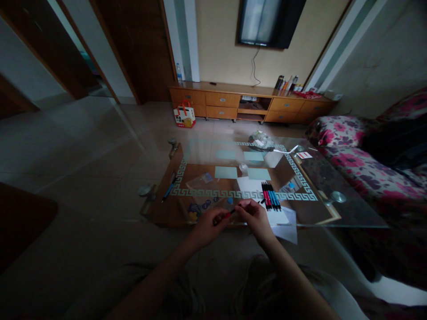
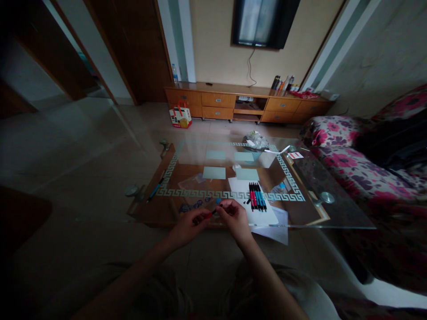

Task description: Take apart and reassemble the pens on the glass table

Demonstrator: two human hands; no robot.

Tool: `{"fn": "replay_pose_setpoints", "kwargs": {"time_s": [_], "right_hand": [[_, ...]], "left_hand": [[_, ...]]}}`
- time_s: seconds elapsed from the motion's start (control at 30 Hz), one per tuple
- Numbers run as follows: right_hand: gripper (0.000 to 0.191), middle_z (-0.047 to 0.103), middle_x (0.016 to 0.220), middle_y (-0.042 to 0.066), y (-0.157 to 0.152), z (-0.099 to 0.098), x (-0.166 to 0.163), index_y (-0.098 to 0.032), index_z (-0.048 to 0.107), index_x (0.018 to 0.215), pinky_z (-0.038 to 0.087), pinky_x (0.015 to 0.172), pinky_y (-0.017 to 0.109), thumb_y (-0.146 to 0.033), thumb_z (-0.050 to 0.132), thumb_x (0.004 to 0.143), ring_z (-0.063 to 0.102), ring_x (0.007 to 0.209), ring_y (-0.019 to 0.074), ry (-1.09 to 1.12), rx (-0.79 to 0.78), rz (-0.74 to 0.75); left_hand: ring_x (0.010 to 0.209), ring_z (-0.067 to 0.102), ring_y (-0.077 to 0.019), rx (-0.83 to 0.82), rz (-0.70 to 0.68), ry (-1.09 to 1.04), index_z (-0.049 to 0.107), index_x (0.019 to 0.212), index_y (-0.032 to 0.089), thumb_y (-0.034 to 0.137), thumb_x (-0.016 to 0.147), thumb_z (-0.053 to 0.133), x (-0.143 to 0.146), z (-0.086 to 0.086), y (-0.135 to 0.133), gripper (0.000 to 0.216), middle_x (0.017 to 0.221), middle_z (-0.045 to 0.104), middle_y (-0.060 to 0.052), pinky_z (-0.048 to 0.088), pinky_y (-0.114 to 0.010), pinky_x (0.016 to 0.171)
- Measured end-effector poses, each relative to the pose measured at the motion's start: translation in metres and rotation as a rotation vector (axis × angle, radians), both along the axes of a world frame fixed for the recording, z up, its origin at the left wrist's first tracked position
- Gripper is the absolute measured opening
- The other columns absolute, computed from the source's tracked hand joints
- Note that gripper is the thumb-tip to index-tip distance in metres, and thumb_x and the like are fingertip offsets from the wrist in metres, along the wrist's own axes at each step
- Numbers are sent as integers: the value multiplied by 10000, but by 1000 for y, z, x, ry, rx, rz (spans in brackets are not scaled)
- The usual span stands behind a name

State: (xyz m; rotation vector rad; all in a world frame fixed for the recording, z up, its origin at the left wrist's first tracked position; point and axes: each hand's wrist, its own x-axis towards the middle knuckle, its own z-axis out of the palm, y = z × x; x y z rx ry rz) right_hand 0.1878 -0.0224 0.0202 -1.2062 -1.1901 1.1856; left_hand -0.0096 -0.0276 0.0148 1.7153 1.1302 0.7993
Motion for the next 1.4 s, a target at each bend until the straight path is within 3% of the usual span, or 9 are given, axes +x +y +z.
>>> {"fn": "replay_pose_setpoints", "kwargs": {"time_s": [0.57, 1.03, 1.23, 1.4], "right_hand": [[309, 666, 810, 22, 1, 0, 0, -190, 645, 953, 481, 661, 262, -387, 767, 748, 615, 729, 152, -49, -36, 78], [250, 654, 772, 15, -6, -2, -1, -196, 647, 1019, 437, 580, 246, -389, 638, 861, 585, 655, 145, -258, -6, 169], [300, 616, 681, -3, -7, -1, -2, -199, 652, 1042, 411, 531, 241, -444, 616, 873, 549, 582, 142, -262, -15, 198], [324, 643, 738, 22, -7, 4, -5, -191, 644, 1041, 440, 559, 261, -469, 578, 888, 575, 628, 159, -256, -32, 191]], "left_hand": [[726, 580, -143, 54, 6, 29, 693, 982, 176, 350, 902, 572, 0, 6, 1, 227, 875, 681, -39, 435, -244, 666], [720, 540, -135, 121, -34, 91, 650, 907, 181, 208, 818, 623, -1, 5, 0, 97, 822, 609, -8, 399, -239, 660], [763, 558, -150, 131, -42, 68, 652, 893, 180, 197, 802, 626, 0, 5, 0, 97, 847, 620, -20, 410, -248, 690], [767, 563, -149, 136, -19, 72, 636, 870, 180, 133, 776, 597, 0, 6, 0, 112, 837, 625, -12, 413, -247, 697]]}}
